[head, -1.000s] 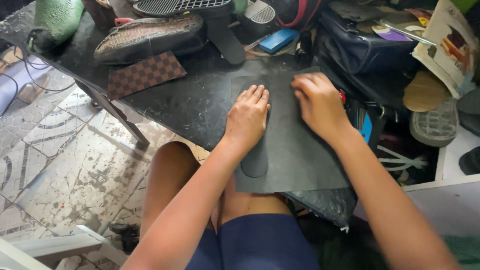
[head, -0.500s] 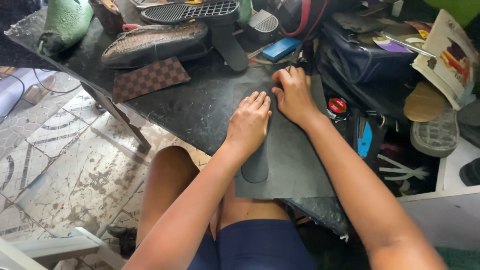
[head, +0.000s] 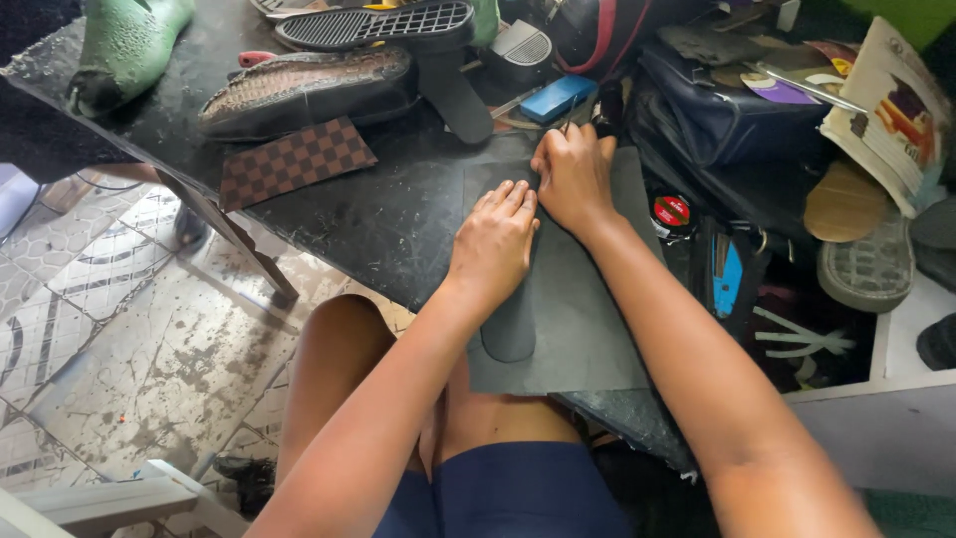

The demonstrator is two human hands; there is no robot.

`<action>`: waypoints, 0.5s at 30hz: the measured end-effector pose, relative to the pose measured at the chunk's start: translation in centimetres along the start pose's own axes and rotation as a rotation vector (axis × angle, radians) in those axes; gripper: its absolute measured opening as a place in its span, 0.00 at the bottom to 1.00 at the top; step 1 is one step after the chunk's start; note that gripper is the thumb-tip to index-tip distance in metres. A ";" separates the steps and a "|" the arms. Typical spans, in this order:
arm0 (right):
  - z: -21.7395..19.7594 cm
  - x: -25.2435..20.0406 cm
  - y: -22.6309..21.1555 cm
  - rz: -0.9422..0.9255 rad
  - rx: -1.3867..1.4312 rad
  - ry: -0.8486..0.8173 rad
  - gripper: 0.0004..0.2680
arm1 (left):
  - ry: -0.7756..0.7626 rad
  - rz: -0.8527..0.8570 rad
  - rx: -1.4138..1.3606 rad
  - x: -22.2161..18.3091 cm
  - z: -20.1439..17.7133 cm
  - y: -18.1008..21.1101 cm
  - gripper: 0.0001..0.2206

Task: The person sits at a cluttered workbench and traces the outline of an insole-shaped template onto a dark sheet of material using a pen, holding the template steady with one hand. They then reposition the sheet and continue marking and working along the traced outline.

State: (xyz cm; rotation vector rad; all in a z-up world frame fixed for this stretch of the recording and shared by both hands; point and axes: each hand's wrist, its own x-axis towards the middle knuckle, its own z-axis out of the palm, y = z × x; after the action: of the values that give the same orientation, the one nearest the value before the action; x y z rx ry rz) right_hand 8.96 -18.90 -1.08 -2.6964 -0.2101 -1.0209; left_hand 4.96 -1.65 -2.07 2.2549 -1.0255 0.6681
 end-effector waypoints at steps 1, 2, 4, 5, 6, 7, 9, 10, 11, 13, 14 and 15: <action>0.3 0.2 0.3 0.002 -0.002 0.000 0.05 | -0.001 0.002 -0.002 0.2 0.3 -0.3 0.18; 0.6 0.3 0.5 -0.006 -0.019 0.028 0.05 | -0.001 0.005 -0.003 0.4 0.6 -0.5 0.18; 0.9 0.6 0.6 -0.009 -0.037 0.054 0.05 | -0.005 0.009 -0.007 0.8 0.9 -0.8 0.18; 0.8 0.7 0.5 -0.001 -0.042 0.064 0.05 | -0.011 0.011 0.008 1.0 0.9 -0.9 0.18; 0.8 1.1 0.4 0.004 -0.048 0.076 0.05 | -0.014 0.013 0.024 1.5 0.9 -1.1 0.18; 0.9 1.2 0.6 0.005 -0.048 0.078 0.05 | -0.014 0.015 0.024 1.5 1.1 -1.2 0.18; 1.1 1.4 1.0 -0.015 -0.010 0.066 0.05 | -0.025 0.023 0.047 1.5 1.5 -1.5 0.18; 0.3 1.5 1.0 -0.015 -0.007 0.065 0.05 | -0.027 0.021 0.049 1.5 1.5 -1.5 0.18; -0.6 1.6 1.0 -0.081 0.057 0.038 0.06 | -0.024 0.024 0.043 1.4 1.5 -1.5 0.18; -2.6 1.9 0.6 -0.146 0.119 0.012 0.07 | -0.019 0.029 0.036 1.5 1.3 -1.4 0.18; -3.8 1.9 0.2 -0.177 0.151 0.024 0.07 | -0.027 0.020 0.036 1.6 1.1 -1.3 0.18; -5.0 1.9 -0.1 -0.207 0.183 0.036 0.07 | -0.035 0.010 0.036 1.6 1.0 -1.1 0.18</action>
State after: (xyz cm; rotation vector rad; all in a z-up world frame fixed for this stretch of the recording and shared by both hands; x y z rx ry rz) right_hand 7.22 -20.10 3.79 -2.5282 -0.5576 -1.0489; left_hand 7.00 -2.53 -2.13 2.3011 -1.0498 0.6588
